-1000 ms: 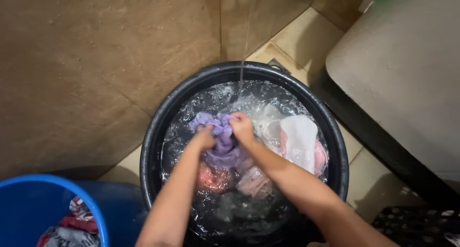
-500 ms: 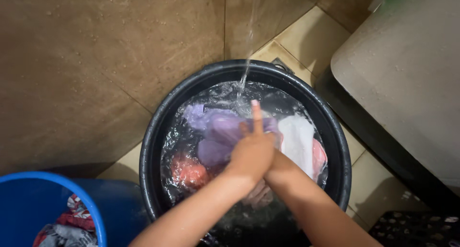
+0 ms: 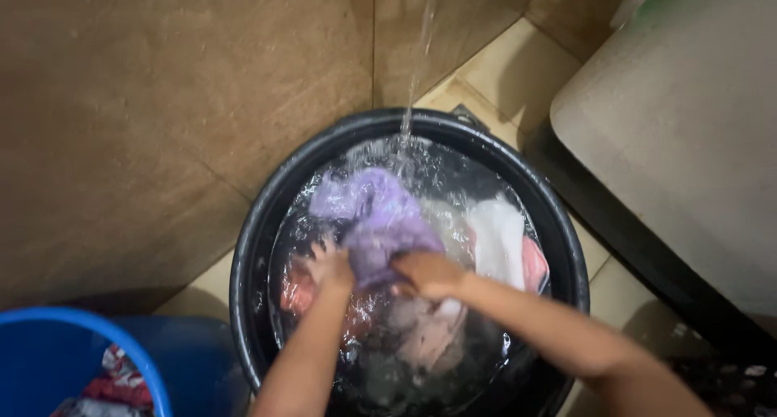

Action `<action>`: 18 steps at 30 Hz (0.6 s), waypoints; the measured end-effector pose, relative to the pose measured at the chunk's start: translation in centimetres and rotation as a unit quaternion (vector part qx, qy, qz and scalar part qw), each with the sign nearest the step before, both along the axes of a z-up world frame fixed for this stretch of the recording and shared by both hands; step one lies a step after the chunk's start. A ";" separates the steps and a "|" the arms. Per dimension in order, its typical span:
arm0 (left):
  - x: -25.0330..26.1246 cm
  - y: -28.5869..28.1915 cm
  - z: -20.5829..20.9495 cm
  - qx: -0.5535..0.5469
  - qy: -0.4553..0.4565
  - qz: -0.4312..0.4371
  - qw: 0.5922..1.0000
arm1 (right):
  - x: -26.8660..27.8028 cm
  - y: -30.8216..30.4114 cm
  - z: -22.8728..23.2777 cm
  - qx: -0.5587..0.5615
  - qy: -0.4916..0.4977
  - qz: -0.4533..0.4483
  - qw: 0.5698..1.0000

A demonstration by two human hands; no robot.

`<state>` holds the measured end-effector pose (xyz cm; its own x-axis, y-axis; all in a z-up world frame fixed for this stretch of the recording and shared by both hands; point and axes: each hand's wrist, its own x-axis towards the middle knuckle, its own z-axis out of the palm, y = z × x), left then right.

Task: The person hand washes various pieces of clothing in a black basin filled with water from a wall tap. They scrub, rinse, and wring out each item, then transfer the washed clothes into a blue bucket.

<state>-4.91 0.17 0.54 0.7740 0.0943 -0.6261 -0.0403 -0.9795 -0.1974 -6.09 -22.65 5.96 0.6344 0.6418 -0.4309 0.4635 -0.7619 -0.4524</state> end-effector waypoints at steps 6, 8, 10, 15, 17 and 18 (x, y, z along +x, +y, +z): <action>1.6 0.0 -0.5 -0.032 0.164 0.011 0.986 | -1.8 -1.0 -8.0 0.066 -0.049 0.157 0.984; 5.6 0.9 3.9 -0.050 0.168 0.010 0.984 | 1.0 -0.7 -4.7 0.058 -0.014 0.179 0.982; 7.6 1.3 9.6 -0.067 0.180 -0.003 0.981 | 4.6 -3.0 2.7 0.103 0.236 0.010 0.966; 10.5 -2.0 32.3 -0.123 -0.094 -0.182 0.971 | 8.5 -5.0 27.1 0.116 -0.144 -0.013 0.983; 8.9 -2.9 41.5 -0.217 -0.243 -0.215 0.921 | 7.4 -4.6 34.0 0.258 -0.258 -0.034 0.930; 7.9 -3.8 45.3 -0.279 -0.297 -0.217 0.887 | 7.1 -4.6 36.8 0.354 -0.286 -0.050 0.889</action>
